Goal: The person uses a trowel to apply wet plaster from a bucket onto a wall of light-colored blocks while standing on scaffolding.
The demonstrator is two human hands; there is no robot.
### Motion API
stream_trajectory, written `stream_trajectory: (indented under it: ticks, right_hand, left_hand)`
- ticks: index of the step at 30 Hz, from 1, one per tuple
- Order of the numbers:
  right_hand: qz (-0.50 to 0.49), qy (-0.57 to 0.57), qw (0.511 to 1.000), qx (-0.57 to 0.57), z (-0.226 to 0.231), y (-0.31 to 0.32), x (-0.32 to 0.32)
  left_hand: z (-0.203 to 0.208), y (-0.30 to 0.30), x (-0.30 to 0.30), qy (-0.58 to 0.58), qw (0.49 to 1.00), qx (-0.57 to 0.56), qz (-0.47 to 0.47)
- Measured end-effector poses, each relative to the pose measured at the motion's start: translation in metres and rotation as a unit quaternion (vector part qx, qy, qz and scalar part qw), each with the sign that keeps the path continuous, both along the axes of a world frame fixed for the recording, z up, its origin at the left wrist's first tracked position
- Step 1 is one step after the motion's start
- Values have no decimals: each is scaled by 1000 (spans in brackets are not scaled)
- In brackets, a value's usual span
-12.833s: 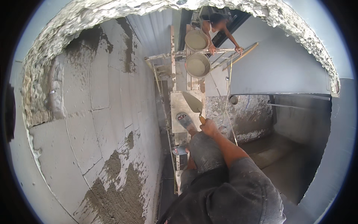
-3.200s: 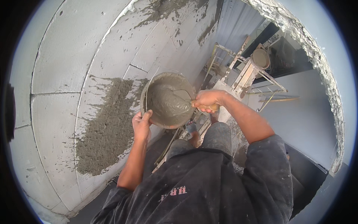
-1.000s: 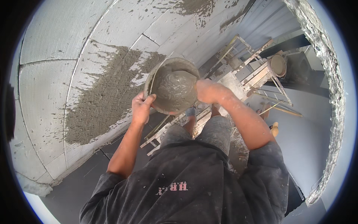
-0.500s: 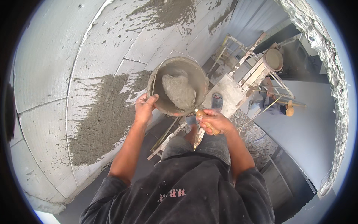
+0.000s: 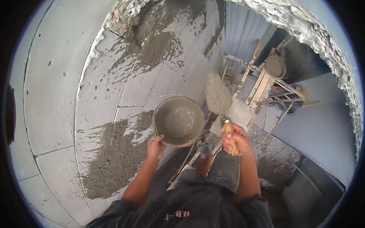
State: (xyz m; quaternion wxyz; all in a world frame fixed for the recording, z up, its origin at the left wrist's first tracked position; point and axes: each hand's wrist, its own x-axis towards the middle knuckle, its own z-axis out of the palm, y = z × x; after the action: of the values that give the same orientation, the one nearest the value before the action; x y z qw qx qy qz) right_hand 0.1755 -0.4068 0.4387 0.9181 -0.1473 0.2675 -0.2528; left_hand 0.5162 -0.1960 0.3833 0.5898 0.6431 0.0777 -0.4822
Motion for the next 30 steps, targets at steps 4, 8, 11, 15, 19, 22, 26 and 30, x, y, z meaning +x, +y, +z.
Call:
stream_trajectory:
  ticks: [4,8,11,15,19,22,26,30]
  right_hand:
    - [-152,50,984,-76,-6,-42,-12]
    - [-362,254,870,-219,-44,-69,6]
    - [-441,429,750,-244,-92,-67,53]
    - [-254,571,757,-190,-131,-53,235]
    - [-61,65,950,-300,82,55,348]
    - [-57,52,930,-360,113,95,303]
    - [157,195,842,-478,83,96,182]
    - [438,236,722,-481,72,76,109]
  left_hand:
    - [16,52,8,-15,999,36,19]
    - [33,133,10,-35,991,96,83]
    - [67,175,-3,-31,987,105,121]
    - [80,214,-11,-29,981,113,155]
    - [89,239,-27,27,976,80,199]
    - [92,251,-33,39,972,69,221]
    - [80,238,-42,-10,973,62,224]
    - [83,186,-41,-59,983,110,132]
